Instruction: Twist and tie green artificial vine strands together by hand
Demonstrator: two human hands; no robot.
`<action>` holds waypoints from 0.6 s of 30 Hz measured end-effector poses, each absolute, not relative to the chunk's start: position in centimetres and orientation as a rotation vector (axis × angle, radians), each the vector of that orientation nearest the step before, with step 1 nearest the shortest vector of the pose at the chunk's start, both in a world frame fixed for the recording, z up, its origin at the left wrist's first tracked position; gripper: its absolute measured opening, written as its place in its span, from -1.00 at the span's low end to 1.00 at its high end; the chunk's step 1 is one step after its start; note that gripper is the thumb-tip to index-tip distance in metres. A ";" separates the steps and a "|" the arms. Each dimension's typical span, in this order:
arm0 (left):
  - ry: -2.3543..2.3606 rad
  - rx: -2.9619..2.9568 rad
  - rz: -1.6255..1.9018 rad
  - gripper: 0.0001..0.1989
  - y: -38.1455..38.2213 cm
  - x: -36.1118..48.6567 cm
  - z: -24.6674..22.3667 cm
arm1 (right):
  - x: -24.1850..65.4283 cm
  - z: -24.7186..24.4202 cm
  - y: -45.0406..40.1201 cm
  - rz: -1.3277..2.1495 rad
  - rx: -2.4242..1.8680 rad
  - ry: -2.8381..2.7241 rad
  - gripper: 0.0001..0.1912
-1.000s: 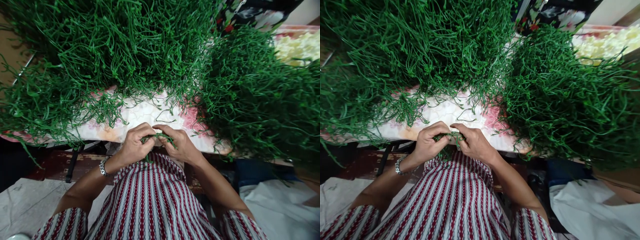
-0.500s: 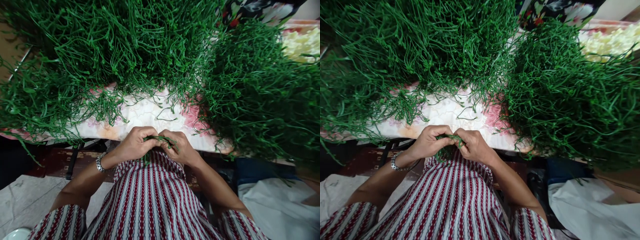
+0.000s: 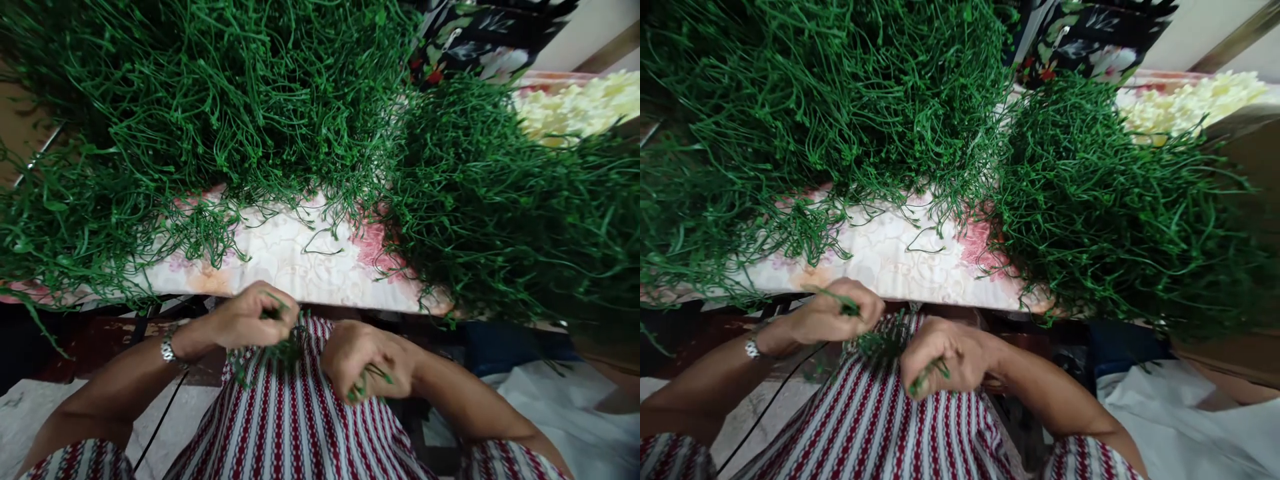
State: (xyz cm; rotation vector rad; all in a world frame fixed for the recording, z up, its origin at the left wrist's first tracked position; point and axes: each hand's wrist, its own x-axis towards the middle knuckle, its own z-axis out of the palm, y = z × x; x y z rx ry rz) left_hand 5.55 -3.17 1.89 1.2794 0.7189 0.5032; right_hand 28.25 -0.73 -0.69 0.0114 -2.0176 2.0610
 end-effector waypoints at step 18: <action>1.338 1.172 1.260 -0.86 -2.2 8.5 -0.8 | 25.5 -0.9 2.2 1.061 -1.030 -2.026 -0.78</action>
